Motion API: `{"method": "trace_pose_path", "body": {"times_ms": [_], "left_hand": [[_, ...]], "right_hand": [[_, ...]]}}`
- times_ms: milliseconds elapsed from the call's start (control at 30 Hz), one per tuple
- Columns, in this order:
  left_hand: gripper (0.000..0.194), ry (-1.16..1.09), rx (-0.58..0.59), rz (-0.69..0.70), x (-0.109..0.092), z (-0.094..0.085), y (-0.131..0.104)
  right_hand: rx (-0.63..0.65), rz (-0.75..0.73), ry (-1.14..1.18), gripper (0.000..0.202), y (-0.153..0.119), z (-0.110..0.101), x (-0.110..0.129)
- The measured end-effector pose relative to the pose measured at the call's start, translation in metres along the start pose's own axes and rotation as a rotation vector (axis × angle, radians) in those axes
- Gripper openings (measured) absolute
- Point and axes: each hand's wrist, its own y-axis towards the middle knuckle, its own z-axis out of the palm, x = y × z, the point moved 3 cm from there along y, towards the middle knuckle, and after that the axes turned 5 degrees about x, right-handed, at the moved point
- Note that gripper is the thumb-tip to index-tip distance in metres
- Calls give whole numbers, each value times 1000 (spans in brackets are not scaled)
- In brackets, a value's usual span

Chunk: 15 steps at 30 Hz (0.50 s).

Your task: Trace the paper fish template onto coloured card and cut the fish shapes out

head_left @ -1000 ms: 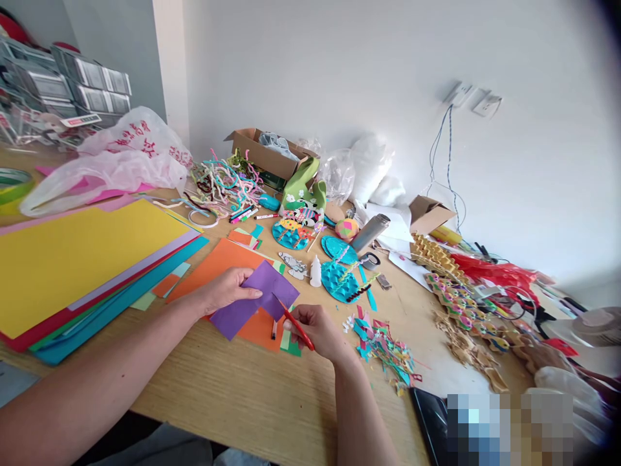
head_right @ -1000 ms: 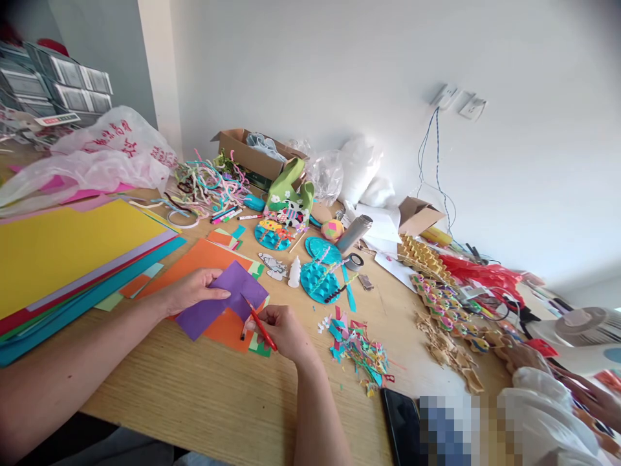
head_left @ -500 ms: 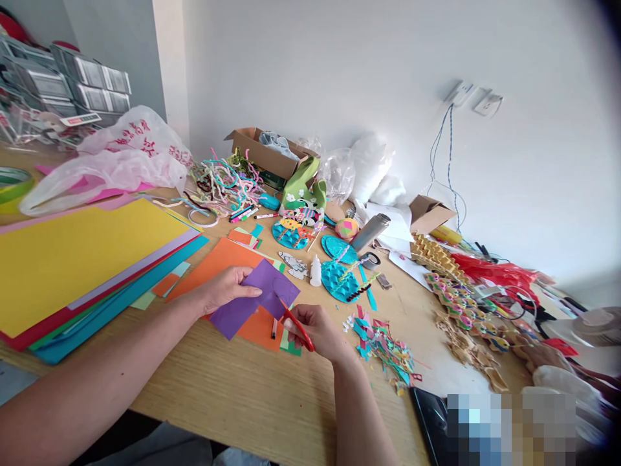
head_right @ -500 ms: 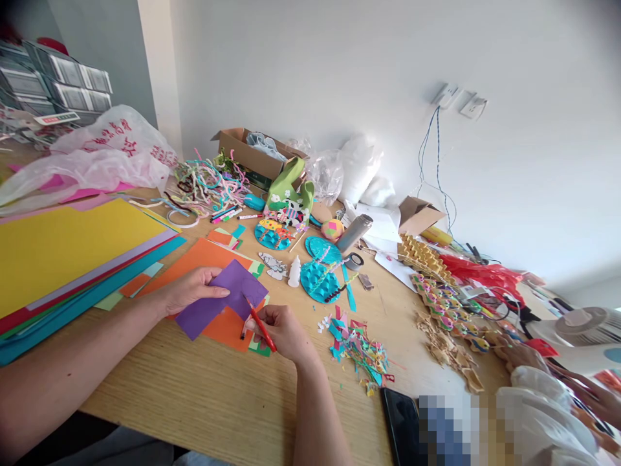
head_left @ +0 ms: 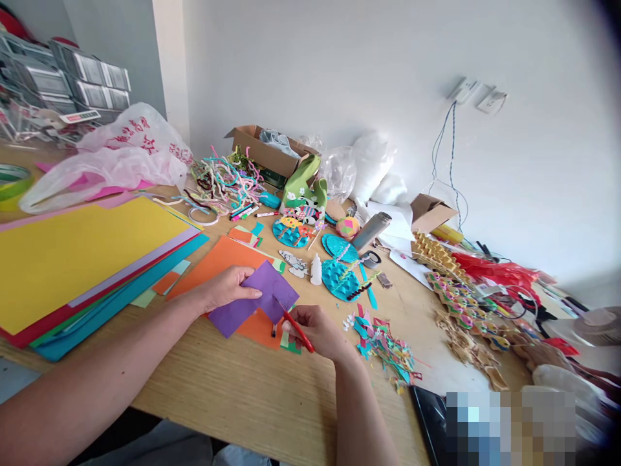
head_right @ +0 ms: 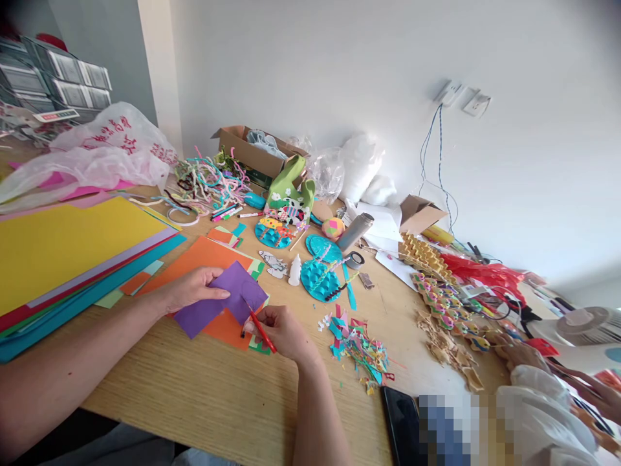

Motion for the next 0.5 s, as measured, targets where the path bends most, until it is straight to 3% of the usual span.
{"method": "trace_pose_path", "body": {"times_ms": [500], "left_hand": [[37,-146,38,-29,1,0,-2]], "right_hand": [[102,-110,85,51,-1,-1,-3]]}}
